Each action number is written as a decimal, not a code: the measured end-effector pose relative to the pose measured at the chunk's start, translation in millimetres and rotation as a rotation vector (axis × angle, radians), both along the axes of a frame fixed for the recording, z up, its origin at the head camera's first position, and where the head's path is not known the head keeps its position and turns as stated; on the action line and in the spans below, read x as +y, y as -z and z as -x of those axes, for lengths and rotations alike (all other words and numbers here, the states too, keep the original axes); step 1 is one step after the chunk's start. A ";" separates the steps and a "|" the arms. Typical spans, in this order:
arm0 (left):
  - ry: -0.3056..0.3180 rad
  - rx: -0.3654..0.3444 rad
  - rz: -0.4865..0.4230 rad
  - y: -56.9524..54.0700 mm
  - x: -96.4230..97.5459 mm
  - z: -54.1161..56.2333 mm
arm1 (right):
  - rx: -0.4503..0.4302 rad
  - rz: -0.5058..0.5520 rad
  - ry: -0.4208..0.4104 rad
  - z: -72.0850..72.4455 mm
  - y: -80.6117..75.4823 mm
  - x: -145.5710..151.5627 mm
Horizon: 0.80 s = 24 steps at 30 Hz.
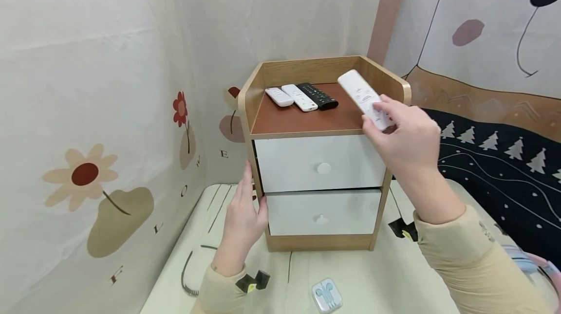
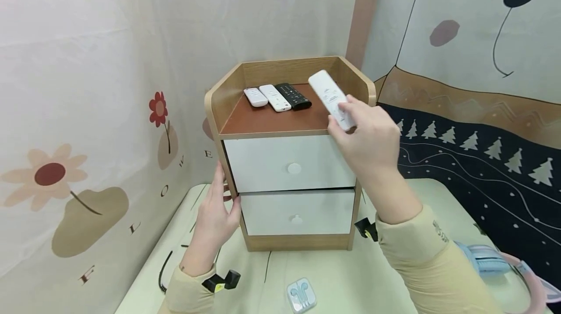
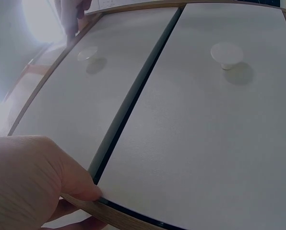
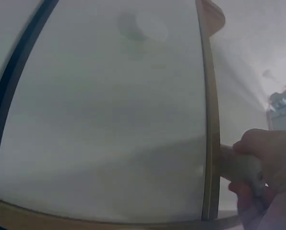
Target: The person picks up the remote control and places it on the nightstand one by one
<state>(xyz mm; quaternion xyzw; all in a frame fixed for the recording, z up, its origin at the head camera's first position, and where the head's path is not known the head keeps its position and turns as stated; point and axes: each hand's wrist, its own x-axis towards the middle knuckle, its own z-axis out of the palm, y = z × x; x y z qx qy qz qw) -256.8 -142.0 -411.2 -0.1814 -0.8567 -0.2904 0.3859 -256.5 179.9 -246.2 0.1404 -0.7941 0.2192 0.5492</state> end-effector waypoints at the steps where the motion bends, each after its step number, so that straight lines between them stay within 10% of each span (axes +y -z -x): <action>1: 0.000 -0.004 -0.001 -0.1 -0.1 -0.3 | -0.040 -0.011 0.002 0.3 -0.4 -3.2; 24: 0.004 -0.054 -0.011 1.3 -0.4 3.1 | -0.705 -0.213 0.072 22.1 -46.2 -26.9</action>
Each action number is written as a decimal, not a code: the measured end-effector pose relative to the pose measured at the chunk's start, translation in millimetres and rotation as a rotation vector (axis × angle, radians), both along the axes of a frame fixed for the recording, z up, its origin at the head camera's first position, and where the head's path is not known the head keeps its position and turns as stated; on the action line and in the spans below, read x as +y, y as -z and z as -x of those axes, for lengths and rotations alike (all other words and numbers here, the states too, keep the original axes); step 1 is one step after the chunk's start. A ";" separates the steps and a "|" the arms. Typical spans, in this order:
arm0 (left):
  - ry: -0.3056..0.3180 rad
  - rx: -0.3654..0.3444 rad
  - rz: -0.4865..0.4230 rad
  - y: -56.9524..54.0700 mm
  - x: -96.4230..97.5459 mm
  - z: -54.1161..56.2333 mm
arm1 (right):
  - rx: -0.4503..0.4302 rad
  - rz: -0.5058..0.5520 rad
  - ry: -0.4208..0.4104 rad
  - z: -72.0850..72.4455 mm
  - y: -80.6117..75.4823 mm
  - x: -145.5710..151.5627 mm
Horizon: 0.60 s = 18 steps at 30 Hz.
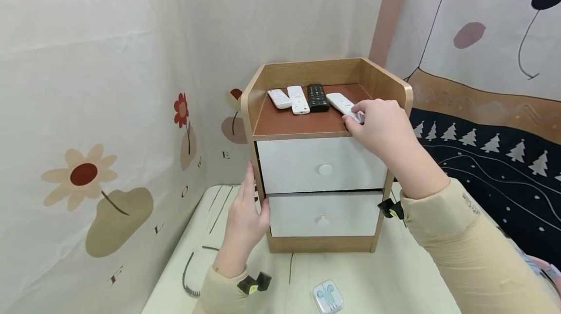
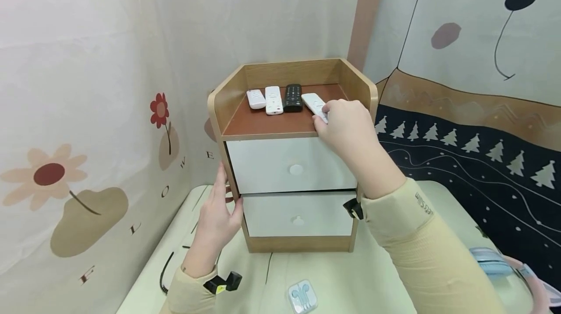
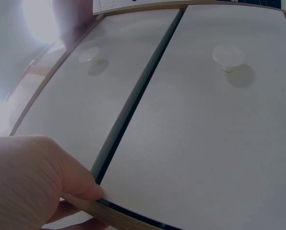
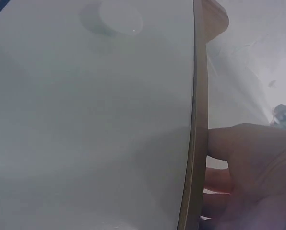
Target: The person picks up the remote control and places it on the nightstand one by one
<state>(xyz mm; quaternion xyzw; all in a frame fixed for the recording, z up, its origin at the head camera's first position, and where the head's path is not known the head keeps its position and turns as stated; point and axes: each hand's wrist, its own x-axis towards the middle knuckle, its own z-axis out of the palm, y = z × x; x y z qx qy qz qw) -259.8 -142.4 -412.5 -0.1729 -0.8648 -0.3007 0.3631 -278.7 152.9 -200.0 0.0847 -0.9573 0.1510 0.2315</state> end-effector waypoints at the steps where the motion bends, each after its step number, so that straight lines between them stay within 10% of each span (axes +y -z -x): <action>1: 0.000 -0.001 0.001 0.4 0.4 -0.2 | -0.019 -0.004 -0.009 2.6 -1.4 0.4; 18: -0.001 0.017 0.000 2.1 1.8 1.7 | -0.162 -0.003 -0.062 43.0 -17.6 -0.4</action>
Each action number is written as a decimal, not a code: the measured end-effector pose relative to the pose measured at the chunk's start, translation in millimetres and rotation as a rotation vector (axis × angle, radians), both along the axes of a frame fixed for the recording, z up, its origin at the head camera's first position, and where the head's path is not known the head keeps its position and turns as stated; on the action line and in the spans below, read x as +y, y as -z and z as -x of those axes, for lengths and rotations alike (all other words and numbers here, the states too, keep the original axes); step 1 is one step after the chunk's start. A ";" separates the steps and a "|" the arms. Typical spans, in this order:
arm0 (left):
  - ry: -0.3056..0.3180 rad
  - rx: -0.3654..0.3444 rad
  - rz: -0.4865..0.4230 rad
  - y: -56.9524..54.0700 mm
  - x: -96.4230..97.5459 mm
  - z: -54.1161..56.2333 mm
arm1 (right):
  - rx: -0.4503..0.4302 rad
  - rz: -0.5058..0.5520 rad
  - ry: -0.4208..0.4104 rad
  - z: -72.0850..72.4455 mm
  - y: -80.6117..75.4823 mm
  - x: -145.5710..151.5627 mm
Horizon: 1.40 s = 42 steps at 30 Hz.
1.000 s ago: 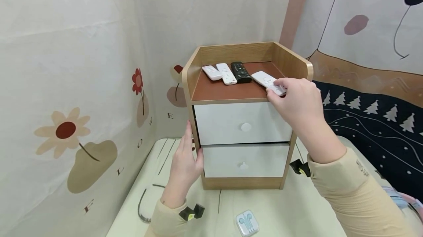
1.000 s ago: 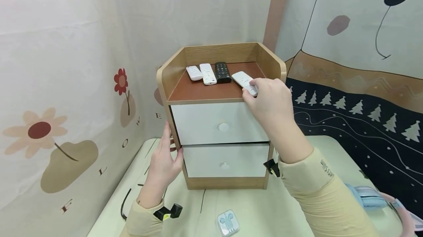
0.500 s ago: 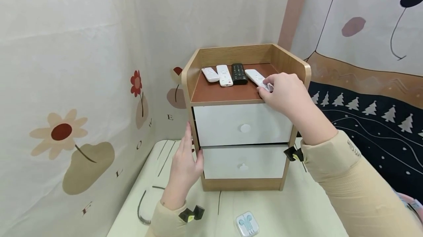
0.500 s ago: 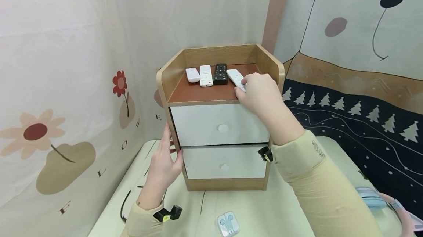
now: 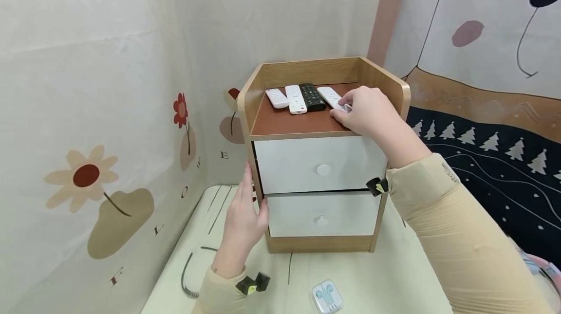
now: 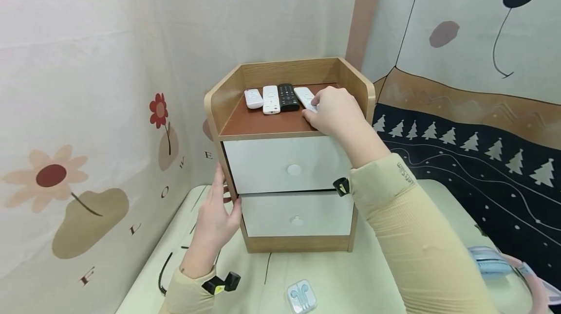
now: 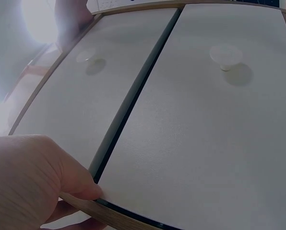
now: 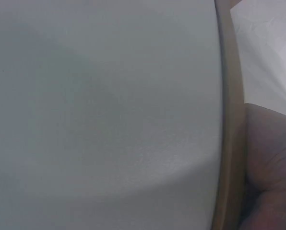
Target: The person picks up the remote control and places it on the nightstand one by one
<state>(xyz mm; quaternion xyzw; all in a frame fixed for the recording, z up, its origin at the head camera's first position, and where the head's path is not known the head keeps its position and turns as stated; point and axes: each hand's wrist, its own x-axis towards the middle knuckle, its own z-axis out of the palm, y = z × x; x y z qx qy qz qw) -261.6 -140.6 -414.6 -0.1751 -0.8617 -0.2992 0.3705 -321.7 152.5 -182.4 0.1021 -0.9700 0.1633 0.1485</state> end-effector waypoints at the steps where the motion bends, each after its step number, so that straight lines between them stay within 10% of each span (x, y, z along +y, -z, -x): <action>1: -0.001 -0.001 0.000 0.0 -0.9 -0.1 | -0.003 0.004 0.001 1.6 -0.2 -0.6; 42: 0.022 0.037 0.004 -3.2 -3.0 2.1 | -0.174 -0.138 -0.083 20.0 -4.5 3.9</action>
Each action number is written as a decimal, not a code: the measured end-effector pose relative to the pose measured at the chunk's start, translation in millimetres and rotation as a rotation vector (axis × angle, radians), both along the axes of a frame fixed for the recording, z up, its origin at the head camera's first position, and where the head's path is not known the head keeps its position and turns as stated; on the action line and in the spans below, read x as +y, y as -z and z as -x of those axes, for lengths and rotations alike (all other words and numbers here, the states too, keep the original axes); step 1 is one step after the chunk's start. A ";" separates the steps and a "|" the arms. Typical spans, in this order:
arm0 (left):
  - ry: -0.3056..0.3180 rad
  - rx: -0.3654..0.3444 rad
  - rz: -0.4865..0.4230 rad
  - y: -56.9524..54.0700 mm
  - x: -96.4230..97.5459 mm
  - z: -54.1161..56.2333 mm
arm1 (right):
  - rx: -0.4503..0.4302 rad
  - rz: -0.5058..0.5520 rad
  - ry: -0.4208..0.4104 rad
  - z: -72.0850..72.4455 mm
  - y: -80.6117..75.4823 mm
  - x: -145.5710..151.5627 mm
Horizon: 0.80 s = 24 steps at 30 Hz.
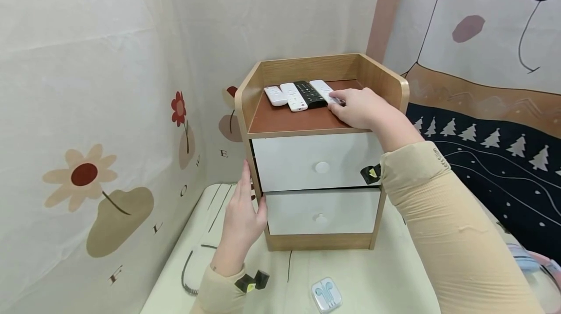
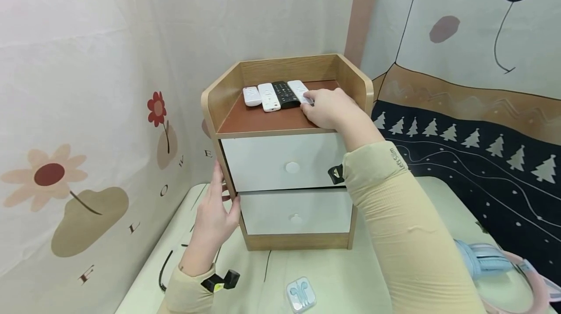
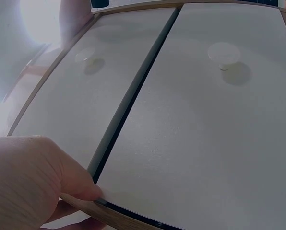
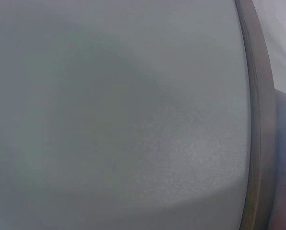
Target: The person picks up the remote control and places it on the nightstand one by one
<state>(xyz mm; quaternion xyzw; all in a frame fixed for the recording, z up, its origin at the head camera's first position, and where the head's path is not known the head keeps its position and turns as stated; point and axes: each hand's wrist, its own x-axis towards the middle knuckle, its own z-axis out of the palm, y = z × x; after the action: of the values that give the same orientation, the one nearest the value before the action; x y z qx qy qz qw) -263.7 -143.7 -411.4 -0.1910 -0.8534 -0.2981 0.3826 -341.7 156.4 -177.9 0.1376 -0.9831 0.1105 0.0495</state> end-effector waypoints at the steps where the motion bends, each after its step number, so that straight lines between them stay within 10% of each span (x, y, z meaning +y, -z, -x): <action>1: 0.004 -0.002 -0.001 -0.2 0.2 -0.2 | 0.000 0.001 0.003 -0.5 0.1 0.3; 12: -0.013 -0.020 0.005 -1.3 -6.5 -3.7 | 0.134 0.121 0.016 -8.7 4.8 -3.7; 19: -0.017 0.102 -0.095 -5.1 -6.1 -6.3 | 0.329 0.327 0.043 -20.8 13.4 -7.2; 24: 0.014 0.306 -0.126 -9.9 -6.1 -7.2 | 0.622 0.444 -0.091 -37.0 40.4 -9.3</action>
<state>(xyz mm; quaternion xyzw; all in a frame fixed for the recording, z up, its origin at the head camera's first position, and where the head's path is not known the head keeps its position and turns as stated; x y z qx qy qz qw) -256.6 -149.7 -401.6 -0.2156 -0.7633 -0.3213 0.5173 -304.7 147.1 -218.3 0.1939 -0.8662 0.2757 0.3690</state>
